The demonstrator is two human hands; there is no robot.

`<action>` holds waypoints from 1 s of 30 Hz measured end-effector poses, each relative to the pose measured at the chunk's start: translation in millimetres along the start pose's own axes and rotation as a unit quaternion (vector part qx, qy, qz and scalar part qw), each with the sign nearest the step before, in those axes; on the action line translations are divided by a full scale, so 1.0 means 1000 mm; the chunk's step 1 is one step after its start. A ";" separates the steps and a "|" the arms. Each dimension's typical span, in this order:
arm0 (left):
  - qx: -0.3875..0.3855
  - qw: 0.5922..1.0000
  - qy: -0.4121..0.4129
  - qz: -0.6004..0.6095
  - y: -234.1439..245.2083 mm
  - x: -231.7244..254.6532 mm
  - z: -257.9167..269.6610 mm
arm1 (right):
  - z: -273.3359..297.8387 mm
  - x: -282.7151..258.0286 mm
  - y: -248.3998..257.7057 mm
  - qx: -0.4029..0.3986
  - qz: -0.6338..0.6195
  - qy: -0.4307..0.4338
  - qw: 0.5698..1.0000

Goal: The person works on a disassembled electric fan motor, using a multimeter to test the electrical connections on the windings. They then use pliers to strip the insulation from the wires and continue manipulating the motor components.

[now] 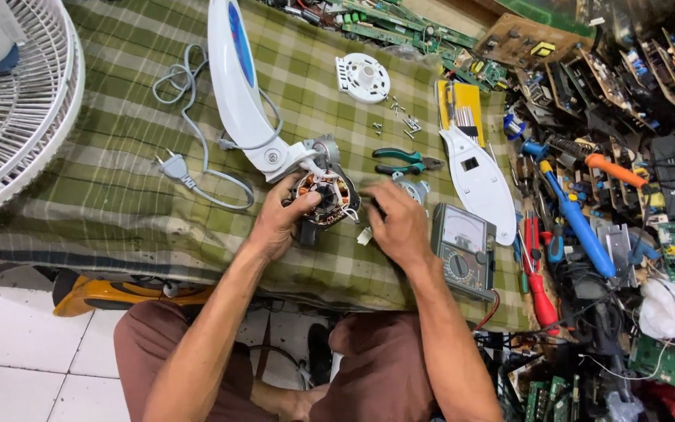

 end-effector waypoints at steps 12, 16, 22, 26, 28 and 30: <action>-0.030 0.999 -0.007 -0.012 0.009 -0.006 0.000 | 0.005 -0.029 0.000 -0.037 -0.195 0.033 0.980; -0.065 0.988 0.056 -0.131 0.046 0.001 0.001 | 0.005 -0.020 -0.006 -0.031 -0.210 0.065 0.975; -0.142 0.947 0.110 -0.267 0.035 0.046 0.008 | 0.003 -0.016 -0.011 -0.025 -0.206 0.085 0.974; -0.191 0.908 0.092 -0.363 0.034 0.055 0.010 | 0.003 -0.022 -0.011 -0.028 -0.191 0.087 0.977; -0.197 0.897 0.068 -0.391 0.036 0.054 0.011 | 0.002 -0.022 -0.012 -0.033 -0.185 0.094 0.978; -0.190 0.887 0.052 -0.418 0.040 0.050 0.009 | 0.000 -0.019 -0.013 -0.029 -0.171 0.099 0.980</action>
Point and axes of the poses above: each hand's wrist, its own z-axis away from the middle knuckle, its own y-axis out of the back of the hand, x = y × z, the point moved 2 cm from there along -z, towards the middle knuckle, and after that the axes turned 11 degrees about -x, right-handed, at the moved point
